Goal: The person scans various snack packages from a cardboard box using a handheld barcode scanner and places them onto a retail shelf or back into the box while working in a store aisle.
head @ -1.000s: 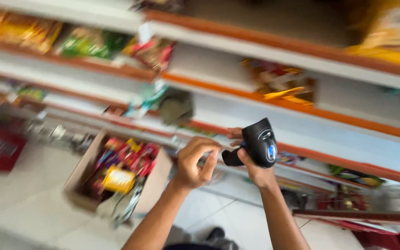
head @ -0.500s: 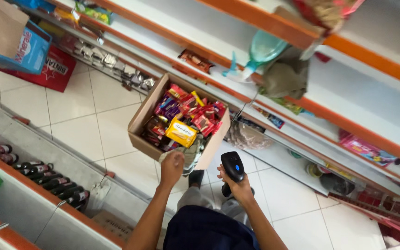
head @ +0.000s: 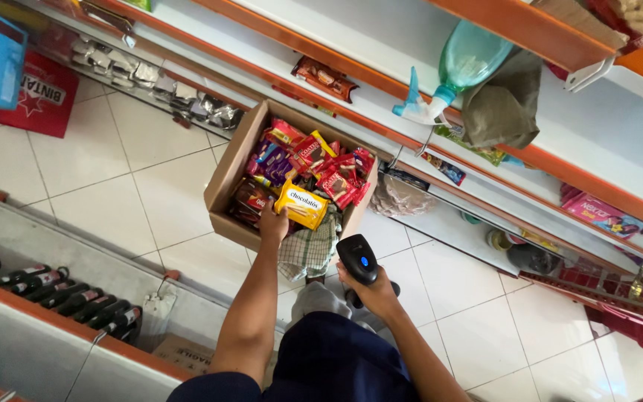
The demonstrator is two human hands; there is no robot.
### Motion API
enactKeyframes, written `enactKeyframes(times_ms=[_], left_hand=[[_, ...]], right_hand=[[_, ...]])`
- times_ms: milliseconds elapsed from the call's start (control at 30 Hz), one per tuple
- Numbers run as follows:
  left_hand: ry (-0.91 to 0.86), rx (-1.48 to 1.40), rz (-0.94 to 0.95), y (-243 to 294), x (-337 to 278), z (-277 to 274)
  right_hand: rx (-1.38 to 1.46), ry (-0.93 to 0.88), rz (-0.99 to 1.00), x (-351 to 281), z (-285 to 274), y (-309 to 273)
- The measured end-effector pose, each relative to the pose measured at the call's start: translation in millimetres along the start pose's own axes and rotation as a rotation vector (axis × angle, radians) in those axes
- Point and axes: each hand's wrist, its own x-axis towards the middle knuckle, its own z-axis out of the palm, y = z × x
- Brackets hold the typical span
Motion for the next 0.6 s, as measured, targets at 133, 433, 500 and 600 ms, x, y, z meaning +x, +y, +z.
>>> enactKeyframes(times_ms=[133, 433, 500, 600], left_hand=[[-0.037, -0.088, -0.119, 6.6, 1.8, -5.4], [-0.088, -0.831, -0.203, 57.4, -38.3, -64.6], [-0.132, -0.901, -0.200, 80.0, -53.2, -69.6], [-0.196, -0.923, -0.187, 117.0, -72.8, -64.6]], right_hand=[[0.107, -0.022, -0.089, 11.0, 1.6, 1.6], [0.087, 0.157, -0.072, 9.5, -6.5, -17.1], [0.254, 0.201, -0.124, 5.6, -11.2, -30.4], [0.223, 0.306, -0.142, -1.7, -17.0, -54.6]])
